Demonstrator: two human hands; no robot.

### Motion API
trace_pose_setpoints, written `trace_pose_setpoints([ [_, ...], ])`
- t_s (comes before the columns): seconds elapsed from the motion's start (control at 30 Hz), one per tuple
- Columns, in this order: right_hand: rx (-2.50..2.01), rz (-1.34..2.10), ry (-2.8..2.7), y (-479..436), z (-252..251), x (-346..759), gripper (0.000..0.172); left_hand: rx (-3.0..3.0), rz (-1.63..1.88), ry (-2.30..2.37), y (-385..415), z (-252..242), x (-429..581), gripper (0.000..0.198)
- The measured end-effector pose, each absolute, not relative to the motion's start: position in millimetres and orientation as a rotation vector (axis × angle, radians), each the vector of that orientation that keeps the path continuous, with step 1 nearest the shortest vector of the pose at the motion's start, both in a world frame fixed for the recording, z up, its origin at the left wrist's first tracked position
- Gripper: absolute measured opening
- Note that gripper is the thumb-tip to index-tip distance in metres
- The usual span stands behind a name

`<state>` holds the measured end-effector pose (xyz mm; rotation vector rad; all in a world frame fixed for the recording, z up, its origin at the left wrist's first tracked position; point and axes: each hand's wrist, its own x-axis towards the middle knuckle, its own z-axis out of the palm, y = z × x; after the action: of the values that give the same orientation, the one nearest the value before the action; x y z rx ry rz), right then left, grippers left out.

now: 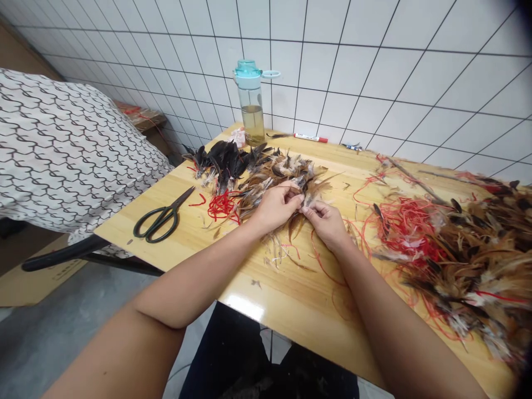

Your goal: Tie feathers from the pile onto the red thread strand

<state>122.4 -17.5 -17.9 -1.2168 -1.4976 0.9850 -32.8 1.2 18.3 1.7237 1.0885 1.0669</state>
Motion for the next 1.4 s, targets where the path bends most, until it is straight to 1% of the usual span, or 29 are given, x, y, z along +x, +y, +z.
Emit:
trace_pose_setpoints([
  [0.2,-1.224,0.922,-1.567,-18,-17,124,0.029,1.292,1.148,0.958,5,22,-32,0.007],
  [0.4,-1.272,0.952,-1.428,-18,-17,125,0.029,1.251,1.353,1.042,12,27,-44,0.011],
  [0.47,-1.277,0.962,-1.347,-18,-16,125,0.028,1.349,1.311,1.096,13,27,-47,0.01],
  [0.53,-1.275,0.958,-1.306,-18,-16,125,0.027,1.491,1.17,1.103,11,25,-46,0.01],
  [0.6,-1.288,0.936,-1.309,-17,-17,125,0.026,1.617,1.024,1.08,8,23,-44,0.011],
  [0.7,-1.334,0.875,-1.369,-15,-20,125,0.026,1.726,0.907,1.082,3,21,-38,0.011],
  [0.97,-1.365,0.702,-1.512,-15,-20,125,0.023,1.743,0.887,1.08,3,18,-35,0.011],
  [1.07,-1.345,0.728,-1.504,-15,-19,125,0.023,1.668,0.899,1.043,3,19,-35,0.012],
  [1.2,-1.29,0.847,-1.424,-16,-19,123,0.025,1.602,0.938,0.997,3,18,-36,0.013],
  [1.4,-1.276,0.866,-1.44,-16,-21,124,0.027,1.557,0.888,0.992,2,18,-36,0.008],
])
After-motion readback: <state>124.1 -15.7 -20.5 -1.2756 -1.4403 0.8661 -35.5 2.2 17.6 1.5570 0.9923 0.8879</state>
